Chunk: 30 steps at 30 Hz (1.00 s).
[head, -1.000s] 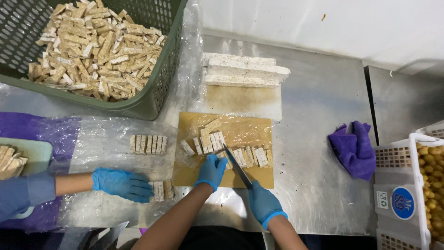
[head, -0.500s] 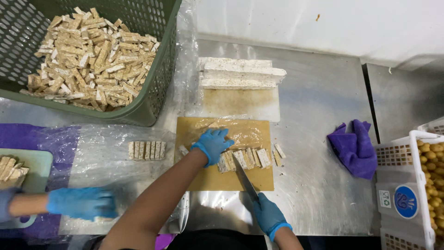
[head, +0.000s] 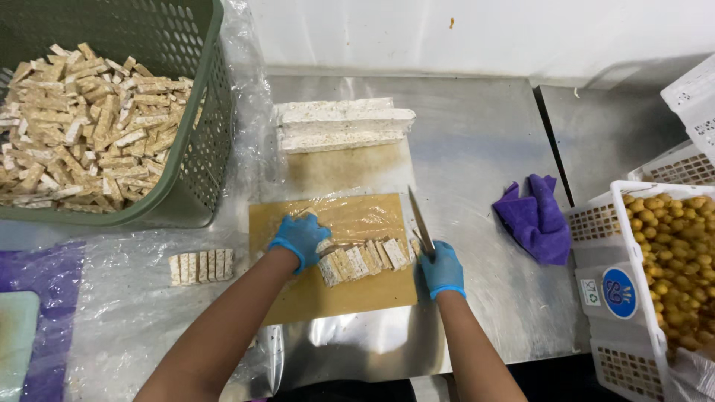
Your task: The person cuts long blocks of a white food product into small rectangular pieces with a knife on a cutting board, then transfers the cut pieces onto a tray and into a basket. They repeatedly take new blocks, slice them into rows, and move finished pieces aside.
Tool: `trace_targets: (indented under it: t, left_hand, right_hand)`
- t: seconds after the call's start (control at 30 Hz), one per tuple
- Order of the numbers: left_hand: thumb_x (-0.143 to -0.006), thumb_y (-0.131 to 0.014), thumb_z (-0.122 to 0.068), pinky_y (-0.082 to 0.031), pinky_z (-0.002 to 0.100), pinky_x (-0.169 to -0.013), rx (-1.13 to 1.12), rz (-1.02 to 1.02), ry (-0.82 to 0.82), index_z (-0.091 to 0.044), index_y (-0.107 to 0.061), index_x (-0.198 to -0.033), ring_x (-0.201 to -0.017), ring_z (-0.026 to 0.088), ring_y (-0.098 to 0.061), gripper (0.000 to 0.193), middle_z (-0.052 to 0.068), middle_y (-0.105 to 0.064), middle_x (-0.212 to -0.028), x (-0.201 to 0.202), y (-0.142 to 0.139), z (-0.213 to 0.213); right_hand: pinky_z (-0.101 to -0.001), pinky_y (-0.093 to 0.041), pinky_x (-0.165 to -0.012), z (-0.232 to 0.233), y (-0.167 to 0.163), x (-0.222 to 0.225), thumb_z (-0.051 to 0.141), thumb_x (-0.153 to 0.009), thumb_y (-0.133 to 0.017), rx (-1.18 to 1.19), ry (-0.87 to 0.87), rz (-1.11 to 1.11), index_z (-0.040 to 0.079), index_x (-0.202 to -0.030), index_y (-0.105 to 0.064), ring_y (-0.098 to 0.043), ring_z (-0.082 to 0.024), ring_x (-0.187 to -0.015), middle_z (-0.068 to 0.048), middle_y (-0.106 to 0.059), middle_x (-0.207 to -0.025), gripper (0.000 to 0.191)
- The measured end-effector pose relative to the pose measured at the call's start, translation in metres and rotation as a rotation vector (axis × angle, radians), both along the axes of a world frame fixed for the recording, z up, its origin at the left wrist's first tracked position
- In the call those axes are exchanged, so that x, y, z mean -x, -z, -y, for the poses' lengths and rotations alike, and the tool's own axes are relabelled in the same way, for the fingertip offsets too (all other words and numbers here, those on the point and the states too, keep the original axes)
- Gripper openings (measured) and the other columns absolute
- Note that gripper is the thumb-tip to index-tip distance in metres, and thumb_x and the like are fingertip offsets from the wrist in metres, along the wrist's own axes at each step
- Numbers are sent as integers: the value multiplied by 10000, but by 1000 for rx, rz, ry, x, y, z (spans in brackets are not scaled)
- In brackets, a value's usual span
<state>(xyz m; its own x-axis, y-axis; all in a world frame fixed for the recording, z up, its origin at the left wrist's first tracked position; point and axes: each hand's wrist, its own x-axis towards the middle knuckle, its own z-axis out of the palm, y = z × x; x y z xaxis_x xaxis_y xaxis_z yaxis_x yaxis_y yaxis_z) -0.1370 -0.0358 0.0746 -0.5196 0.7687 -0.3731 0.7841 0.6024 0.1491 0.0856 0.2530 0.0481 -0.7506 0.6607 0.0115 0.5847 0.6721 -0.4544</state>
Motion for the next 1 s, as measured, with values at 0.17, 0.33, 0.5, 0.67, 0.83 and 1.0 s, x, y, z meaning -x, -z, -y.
trace_targets:
  t: [0.17, 0.33, 0.5, 0.67, 0.83, 1.0]
  left_hand:
    - [-700, -837, -428, -362, 541, -1144, -274, 222, -204, -338, -602, -1374, -1318, 290, -524, 720, 46, -525, -1452, 8, -28, 22]
    - [-763, -797, -454, -159, 627, -1222, -151, 156, -216, -363, -589, -1371, -1385, 268, -457, 648, 24, -480, -1495, 2, -20, 22]
    - [-795, -773, -435, -222, 569, -1207, -252, 252, -314, -319, -625, -1335, -1386, 278, -457, 572, 47, -517, -1456, 6, -6, 21]
    - [-802, -785, -295, -458, 407, -1108, -738, 385, -530, -216, -632, -1330, -1290, 305, -551, 555, 131, -588, -1360, 12, -16, 39]
    - [-804, -799, -185, -483, 442, -1049, -1087, 101, -483, -180, -630, -1357, -1290, 375, -545, 578, 211, -529, -1401, -38, -29, 64]
    - [-797, -847, -254, -513, 455, -979, -1017, 44, -307, -208, -656, -1332, -1151, 382, -603, 570, 195, -544, -1424, -123, 2, 90]
  right_hand:
    - [-486, -553, -896, 2, -3, 12, 345, -877, -692, 64, -91, 187, 145, -1162, -685, -676, -407, -1043, -99, -616, -1343, 348]
    - [-515, -540, -890, 17, -18, 28, 290, -875, -665, 57, 2, 318, 167, -1182, -679, -678, -417, -1028, -105, -607, -1350, 331]
    - [-518, -541, -885, 10, -13, 27, 245, -839, -689, 48, 148, 264, 126, -1107, -700, -672, -437, -1022, -178, -675, -1205, 293]
    - [-503, -552, -831, -2, -1, 17, 251, -845, -776, 75, 310, 75, 13, -1012, -692, -699, -433, -914, -236, -725, -965, 302]
    - [-390, -560, -728, 19, -5, 31, 176, -821, -769, 418, 241, -371, 44, -1052, -663, -705, -251, -790, -119, -742, -902, 287]
    - [-340, -533, -743, 55, -40, 54, 226, -849, -817, 215, -46, -315, 30, -1033, -694, -673, -178, -792, -137, -723, -916, 295]
